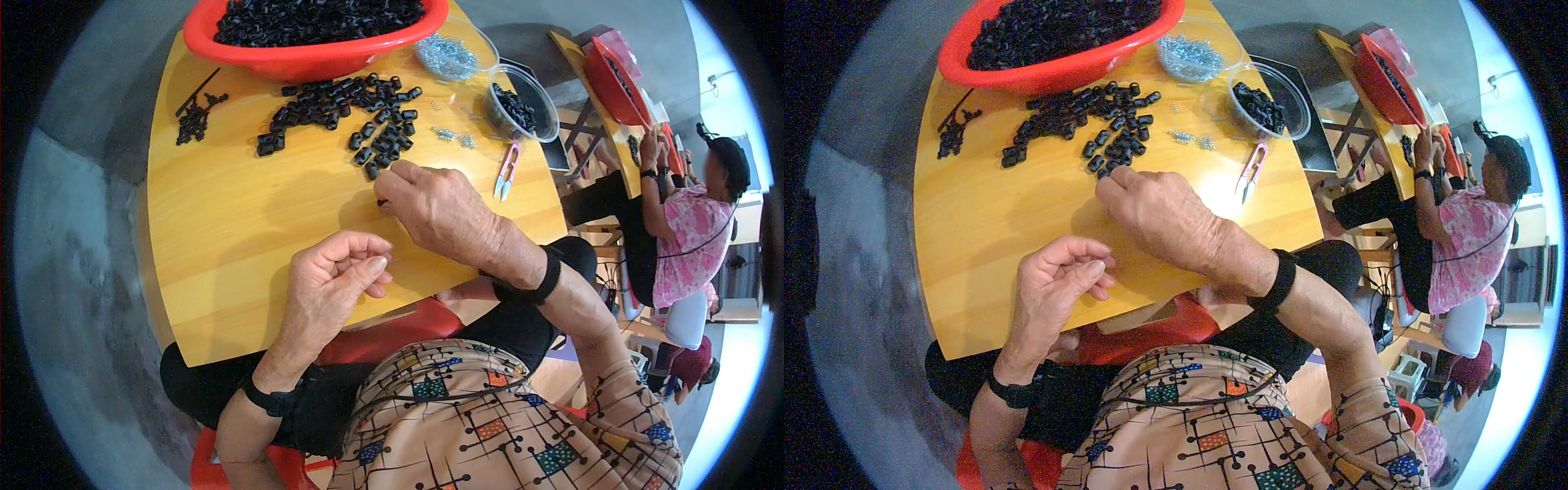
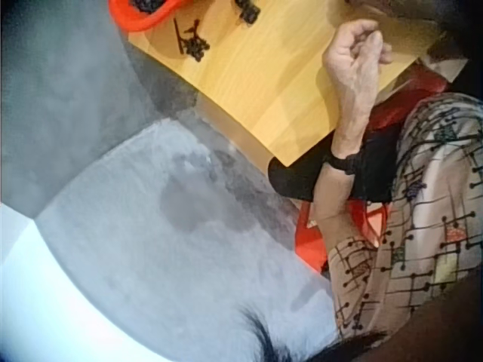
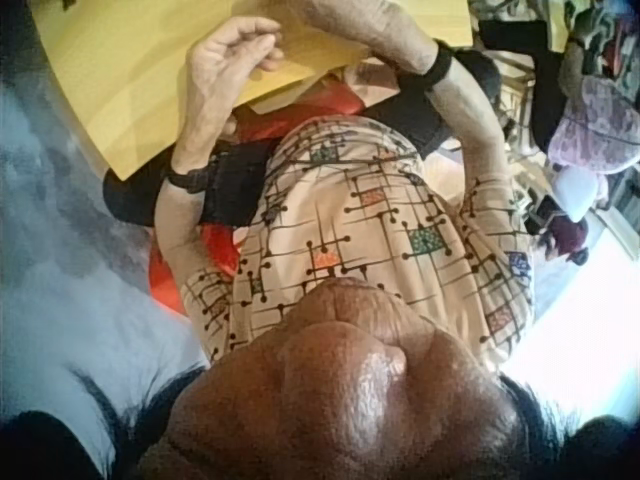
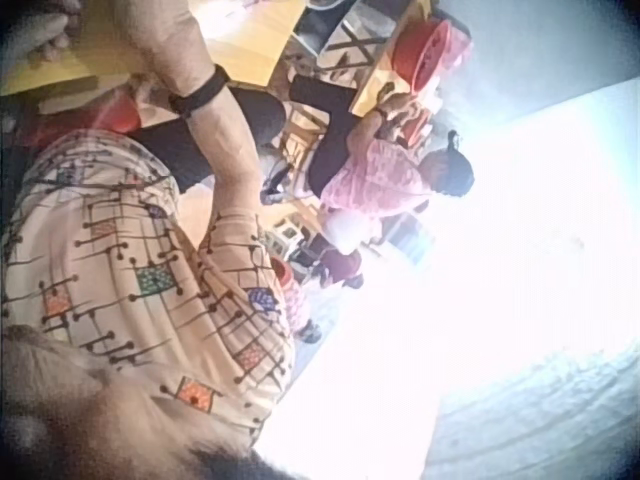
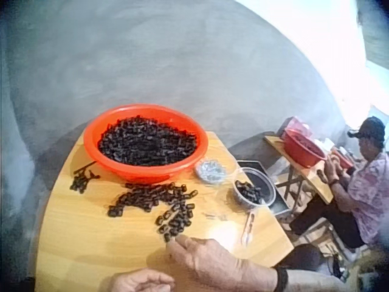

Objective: Assembling small black plastic components by inserting small metal pins and snapping them together.

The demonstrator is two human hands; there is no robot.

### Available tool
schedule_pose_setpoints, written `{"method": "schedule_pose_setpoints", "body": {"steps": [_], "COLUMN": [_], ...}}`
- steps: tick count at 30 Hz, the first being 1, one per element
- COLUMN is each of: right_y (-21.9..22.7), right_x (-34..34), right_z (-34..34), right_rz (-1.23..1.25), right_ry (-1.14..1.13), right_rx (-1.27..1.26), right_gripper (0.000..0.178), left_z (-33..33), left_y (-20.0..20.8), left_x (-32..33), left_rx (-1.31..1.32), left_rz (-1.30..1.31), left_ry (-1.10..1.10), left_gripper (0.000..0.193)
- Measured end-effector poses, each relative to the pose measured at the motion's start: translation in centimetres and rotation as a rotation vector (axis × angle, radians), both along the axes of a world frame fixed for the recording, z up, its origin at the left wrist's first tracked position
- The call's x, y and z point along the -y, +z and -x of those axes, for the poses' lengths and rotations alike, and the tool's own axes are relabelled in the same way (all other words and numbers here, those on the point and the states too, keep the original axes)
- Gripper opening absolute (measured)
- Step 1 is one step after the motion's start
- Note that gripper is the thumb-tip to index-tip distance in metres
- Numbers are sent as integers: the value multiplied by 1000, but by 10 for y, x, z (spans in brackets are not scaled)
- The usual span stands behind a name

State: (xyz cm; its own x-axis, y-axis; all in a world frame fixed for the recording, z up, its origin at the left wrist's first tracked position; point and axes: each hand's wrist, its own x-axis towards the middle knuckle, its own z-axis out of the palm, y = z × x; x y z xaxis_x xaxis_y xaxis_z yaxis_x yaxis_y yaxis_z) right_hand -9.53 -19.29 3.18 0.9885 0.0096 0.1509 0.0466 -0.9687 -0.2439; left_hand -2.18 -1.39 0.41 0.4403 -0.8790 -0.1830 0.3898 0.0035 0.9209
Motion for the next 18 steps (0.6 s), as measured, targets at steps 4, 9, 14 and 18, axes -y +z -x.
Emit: {"method": "schedule_pose_setpoints", "body": {"steps": [4, 9, 14, 18], "right_y": [-6, 8, 8, 6], "right_x": [15, 45, 65, 61], "right_z": [6, 9, 11, 4], "right_rz": [-150, -242, -84, -111], "right_ry": [-69, -235, -305, -285], "right_rx": [45, 122, 179, 175], "right_gripper": [19, 12, 12, 12], "left_z": [1, 0, -1, -1], "left_y": [3, 3, 1, 2], "left_x": [2, 2, 0, -1], "left_rx": [14, 21, -2, -1], "left_rz": [-25, -9, -24, -35], "left_ry": [23, 21, 41, 41], "left_gripper": [15, 15, 15, 14]}}
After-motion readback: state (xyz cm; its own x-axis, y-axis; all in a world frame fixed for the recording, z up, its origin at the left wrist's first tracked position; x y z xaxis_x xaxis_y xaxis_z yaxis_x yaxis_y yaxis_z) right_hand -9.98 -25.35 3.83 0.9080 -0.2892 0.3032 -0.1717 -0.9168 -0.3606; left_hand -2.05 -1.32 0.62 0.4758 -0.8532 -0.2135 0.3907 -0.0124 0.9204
